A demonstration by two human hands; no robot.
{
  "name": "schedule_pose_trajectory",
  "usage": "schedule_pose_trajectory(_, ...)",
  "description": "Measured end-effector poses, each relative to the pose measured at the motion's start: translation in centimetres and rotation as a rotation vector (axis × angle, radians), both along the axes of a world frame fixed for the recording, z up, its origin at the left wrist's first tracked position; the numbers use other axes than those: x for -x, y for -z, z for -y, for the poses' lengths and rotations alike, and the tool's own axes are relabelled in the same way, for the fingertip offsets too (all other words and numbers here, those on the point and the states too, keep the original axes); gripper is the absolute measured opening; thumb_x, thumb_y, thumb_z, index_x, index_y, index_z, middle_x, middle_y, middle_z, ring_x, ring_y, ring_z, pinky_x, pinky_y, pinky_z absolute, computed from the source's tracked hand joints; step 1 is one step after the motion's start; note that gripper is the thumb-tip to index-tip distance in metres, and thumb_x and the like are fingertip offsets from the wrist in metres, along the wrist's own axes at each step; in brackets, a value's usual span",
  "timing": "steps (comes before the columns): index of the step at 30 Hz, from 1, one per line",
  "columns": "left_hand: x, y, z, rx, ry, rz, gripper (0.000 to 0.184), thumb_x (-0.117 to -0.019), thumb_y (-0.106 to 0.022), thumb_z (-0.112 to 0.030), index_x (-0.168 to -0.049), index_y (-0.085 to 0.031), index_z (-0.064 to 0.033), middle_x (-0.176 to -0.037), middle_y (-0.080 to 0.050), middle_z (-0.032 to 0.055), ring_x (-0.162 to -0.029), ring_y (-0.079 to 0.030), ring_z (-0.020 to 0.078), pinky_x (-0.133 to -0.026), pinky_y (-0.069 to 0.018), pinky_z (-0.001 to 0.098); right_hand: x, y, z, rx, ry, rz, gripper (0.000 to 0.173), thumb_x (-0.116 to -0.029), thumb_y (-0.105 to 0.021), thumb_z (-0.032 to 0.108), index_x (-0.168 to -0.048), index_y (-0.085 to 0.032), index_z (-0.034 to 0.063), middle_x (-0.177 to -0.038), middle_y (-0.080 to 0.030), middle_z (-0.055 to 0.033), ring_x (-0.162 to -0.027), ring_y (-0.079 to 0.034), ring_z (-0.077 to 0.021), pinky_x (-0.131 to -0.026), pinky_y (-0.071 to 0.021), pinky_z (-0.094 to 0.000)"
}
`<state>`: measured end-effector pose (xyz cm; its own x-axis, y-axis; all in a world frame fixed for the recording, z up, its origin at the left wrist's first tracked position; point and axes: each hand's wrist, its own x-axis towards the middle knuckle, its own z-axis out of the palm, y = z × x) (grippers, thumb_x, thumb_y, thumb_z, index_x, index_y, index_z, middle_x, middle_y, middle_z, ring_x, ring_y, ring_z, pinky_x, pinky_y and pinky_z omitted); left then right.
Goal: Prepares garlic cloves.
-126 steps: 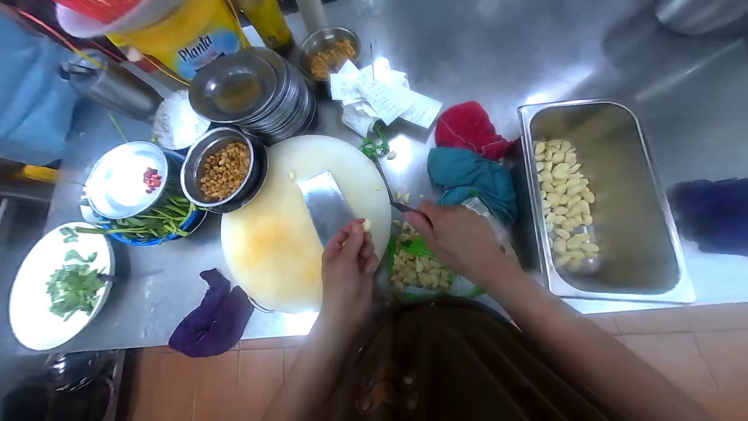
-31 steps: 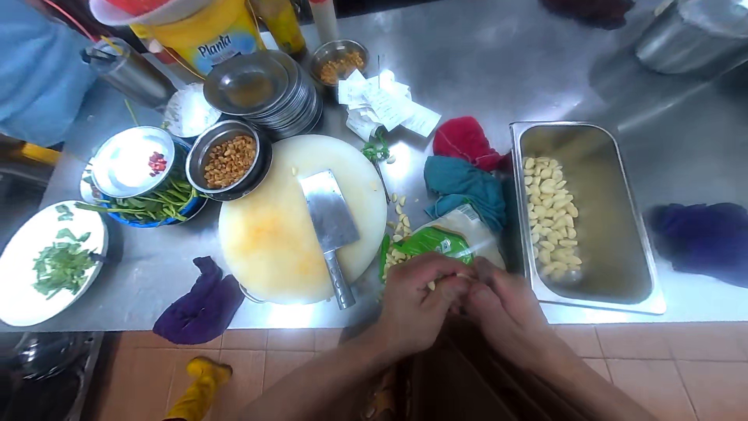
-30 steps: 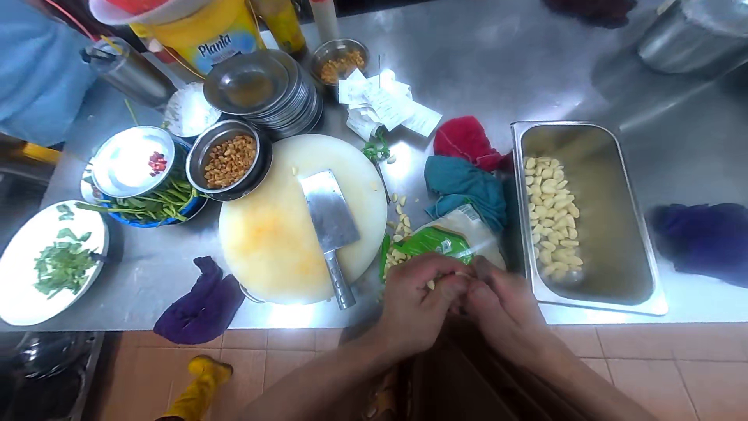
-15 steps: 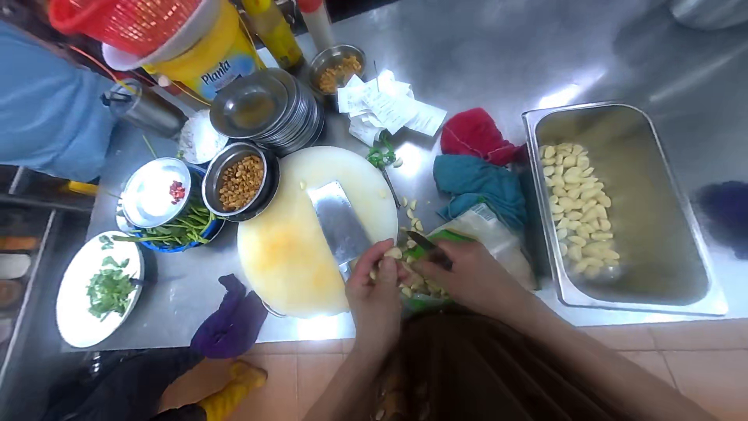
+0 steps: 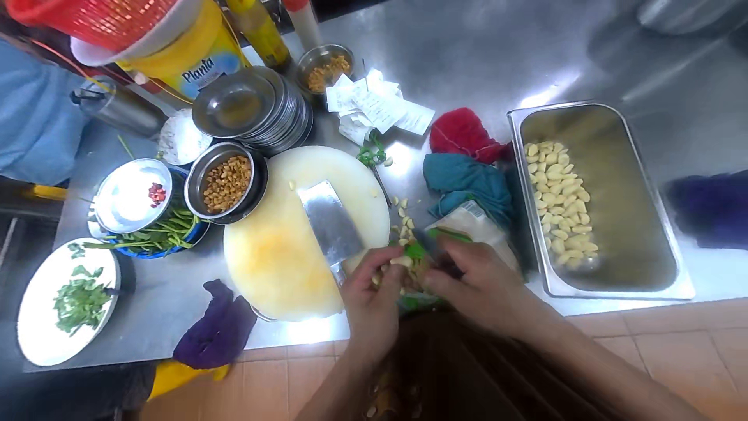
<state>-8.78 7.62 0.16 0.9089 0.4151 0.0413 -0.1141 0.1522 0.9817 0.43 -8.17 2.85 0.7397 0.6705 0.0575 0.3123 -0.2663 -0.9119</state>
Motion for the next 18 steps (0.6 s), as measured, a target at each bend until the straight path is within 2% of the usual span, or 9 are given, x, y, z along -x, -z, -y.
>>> schedule_pose_trajectory(2, 0.1, -0.3, 0.0, -0.117, 0.04, 0.047, 0.015, -0.1012, -0.064, -0.027, -0.109, -0.074, -0.0175, -0.095, -0.07, -0.0019, -0.076, -0.066, 0.0057, -0.068, -0.0584, 0.0232, 0.5, 0.0, -0.2, -0.008, -0.053, 0.051, 0.038, -0.0997, -0.059, 0.053, -0.093, -0.062, 0.0157, -0.068, -0.058, 0.0117, -0.059, -0.056, 0.0041, -0.052, -0.0494, -0.0154)
schedule_pose_trajectory(4, 0.1, -0.4, -0.1, -0.164, 0.068, 0.092, 0.018, -0.1022, -0.063, -0.031, -0.104, -0.073, -0.0164, -0.092, -0.068, -0.0034, -0.076, -0.064, 0.0039, -0.067, -0.0573, 0.0213, 0.8, 0.2, -0.4, -0.014, -0.08, 0.085, 0.037, -0.1017, -0.056, 0.051, -0.094, -0.061, 0.0152, -0.07, -0.06, 0.0119, -0.061, -0.057, 0.005, -0.054, -0.0497, -0.0141)
schedule_pose_trajectory(9, 0.2, -0.3, -0.7, -0.119, 0.153, 0.103, 0.022, -0.103, -0.06, -0.036, -0.099, -0.071, -0.0171, -0.087, -0.065, -0.0048, -0.071, -0.063, 0.0019, -0.064, -0.0575, 0.0205, 1.0, 0.6, -0.5, -0.069, -0.159, 0.103, 0.038, -0.1062, -0.05, 0.048, -0.097, -0.061, 0.013, -0.071, -0.062, 0.0098, -0.063, -0.058, 0.0051, -0.057, -0.0502, -0.013)
schedule_pose_trajectory(13, 0.7, 0.3, -0.9, -0.063, 0.179, 0.082, 0.024, -0.1036, -0.06, -0.033, -0.098, -0.071, -0.0118, -0.085, -0.066, -0.0013, -0.066, -0.063, 0.0043, -0.06, -0.0583, 0.0227, 1.3, 1.0, -0.7, -0.022, -0.164, 0.19, 0.041, -0.1077, -0.046, 0.048, -0.095, -0.061, 0.0125, -0.07, -0.061, 0.0085, -0.062, -0.057, 0.0035, -0.057, -0.0494, -0.0148)
schedule_pose_trajectory(16, 1.3, 0.7, -0.9, 0.021, 0.184, 0.022, 0.019, -0.1039, -0.059, -0.025, -0.103, -0.073, -0.0128, -0.081, -0.07, -0.0031, -0.062, -0.063, 0.0028, -0.056, -0.0574, 0.0218, 1.5, 0.9, -1.1, -0.035, -0.219, 0.026, 0.041, -0.1088, -0.048, 0.042, -0.1, -0.066, 0.0057, -0.075, -0.068, 0.0, -0.067, -0.065, -0.0063, -0.062, -0.0566, -0.027)
schedule_pose_trajectory(18, 1.7, 0.7, -0.3, 0.124, 0.14, -0.083, 0.022, -0.1024, -0.054, -0.011, -0.107, -0.074, -0.0169, -0.078, -0.071, -0.0063, -0.058, -0.061, 0.0002, -0.054, -0.0545, 0.0189, 1.5, 1.1, -1.3, -0.006, -0.225, 0.0, 0.043, -0.1092, -0.047, 0.04, -0.102, -0.066, 0.0027, -0.075, -0.068, -0.0072, -0.068, -0.067, -0.0172, -0.064, -0.0567, -0.0385)
